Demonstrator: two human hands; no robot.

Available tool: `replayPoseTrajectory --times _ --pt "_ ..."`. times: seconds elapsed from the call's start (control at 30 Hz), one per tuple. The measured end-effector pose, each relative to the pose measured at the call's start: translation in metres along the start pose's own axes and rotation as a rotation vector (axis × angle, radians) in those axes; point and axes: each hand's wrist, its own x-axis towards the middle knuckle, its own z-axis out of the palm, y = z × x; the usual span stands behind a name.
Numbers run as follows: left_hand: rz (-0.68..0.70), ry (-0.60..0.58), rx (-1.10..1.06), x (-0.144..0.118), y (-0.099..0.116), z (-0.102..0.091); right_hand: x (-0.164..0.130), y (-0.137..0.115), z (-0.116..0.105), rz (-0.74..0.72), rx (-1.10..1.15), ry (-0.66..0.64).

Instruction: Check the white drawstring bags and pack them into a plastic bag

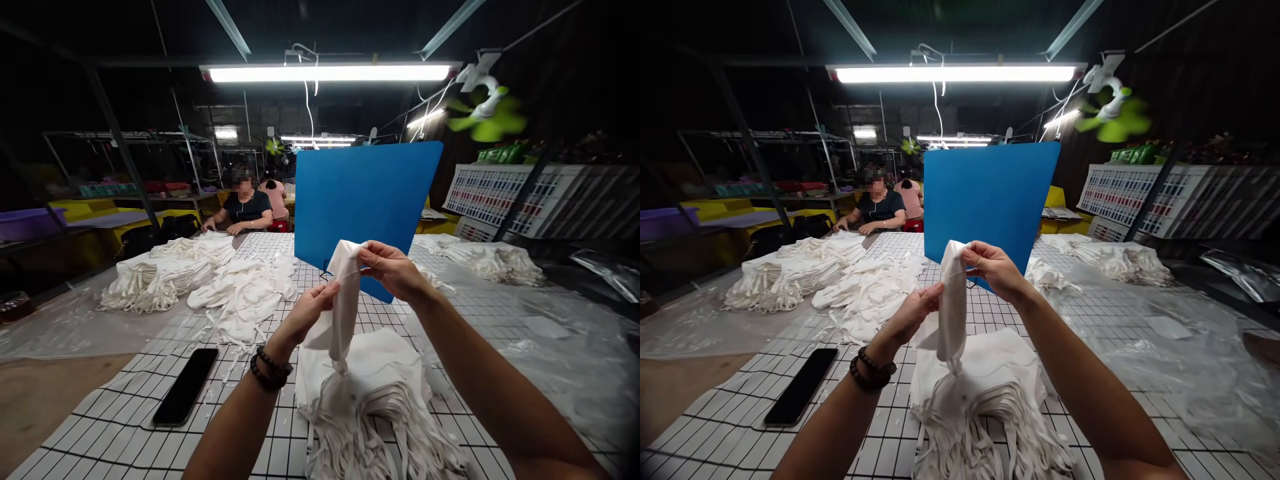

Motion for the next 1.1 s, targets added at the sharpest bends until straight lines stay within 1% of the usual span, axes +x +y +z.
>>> replayPoseTrajectory --times 0.1,0.13,0.17,0.2,0.23,0.27,0.33,0.37,0.43,0.53,0.57,0.6,0.7,0.77,0.83,0.9,0.93,0.97,1.03,1.07,1.1 --pt "-0.239 -0.098 -0.173 0.001 -0.001 -0.004 0.0 -0.001 0.0 0.022 0.115 -0.05" --pt "-0.29 -0.14 -0.242 0.002 -0.002 -0.006 0.0 0.0 -0.001 0.03 0.13 -0.061" --pt "-0.304 -0.169 -0.299 0.002 -0.004 -0.008 0.001 0.0 -0.001 0.032 0.131 -0.066" --pt "-0.281 -0.171 -0.338 0.003 -0.005 -0.009 0.002 0.001 -0.002 0.029 0.121 -0.067" --pt "-0.225 -0.142 -0.359 0.004 -0.005 -0.009 0.003 0.003 -0.003 0.02 0.104 -0.061" --pt "-0.154 -0.095 -0.363 0.004 -0.005 -0.01 0.005 0.005 -0.005 0.004 0.084 -0.044" --pt "-0.015 0.019 -0.317 0.006 -0.002 -0.01 0.008 0.009 -0.009 -0.034 0.04 0.032" --pt "0.047 0.073 -0.266 0.006 0.001 -0.011 0.01 0.012 -0.011 -0.048 0.016 0.082" --pt "0.175 0.181 -0.099 0.007 0.011 -0.013 0.015 0.017 -0.013 -0.061 -0.044 0.181" --pt "0.364 0.318 0.18 0.01 0.031 -0.019 0.021 0.019 -0.012 -0.062 -0.145 0.271" --pt "0.399 0.345 0.232 0.011 0.038 -0.02 0.023 0.018 -0.011 -0.058 -0.167 0.289" --pt "0.405 0.355 0.257 0.012 0.046 -0.022 0.026 0.016 -0.009 -0.05 -0.18 0.299" --pt "0.319 0.352 0.25 0.011 0.064 -0.03 0.032 0.009 -0.004 -0.003 -0.161 0.287" --pt "0.243 0.349 0.256 0.006 0.073 -0.038 0.036 0.004 0.0 0.055 -0.099 0.256" --pt "0.131 0.299 0.293 -0.004 0.078 -0.049 0.039 -0.001 0.003 0.098 -0.01 0.208" --pt "0.014 0.225 0.365 -0.012 0.079 -0.061 0.04 -0.006 0.008 0.092 0.053 0.124" --pt "0.0 0.217 0.403 -0.015 0.078 -0.066 0.04 -0.009 0.011 0.082 0.067 0.064" --pt "0.031 0.239 0.432 -0.015 0.077 -0.068 0.04 -0.013 0.014 0.081 0.069 -0.008" --pt "0.189 0.312 0.434 -0.012 0.071 -0.068 0.039 -0.022 0.02 0.124 0.037 -0.202" --pt "0.271 0.321 0.399 -0.008 0.068 -0.064 0.039 -0.028 0.024 0.155 0.005 -0.313" --pt "0.333 0.294 0.345 -0.003 0.064 -0.058 0.038 -0.034 0.028 0.179 -0.034 -0.429"
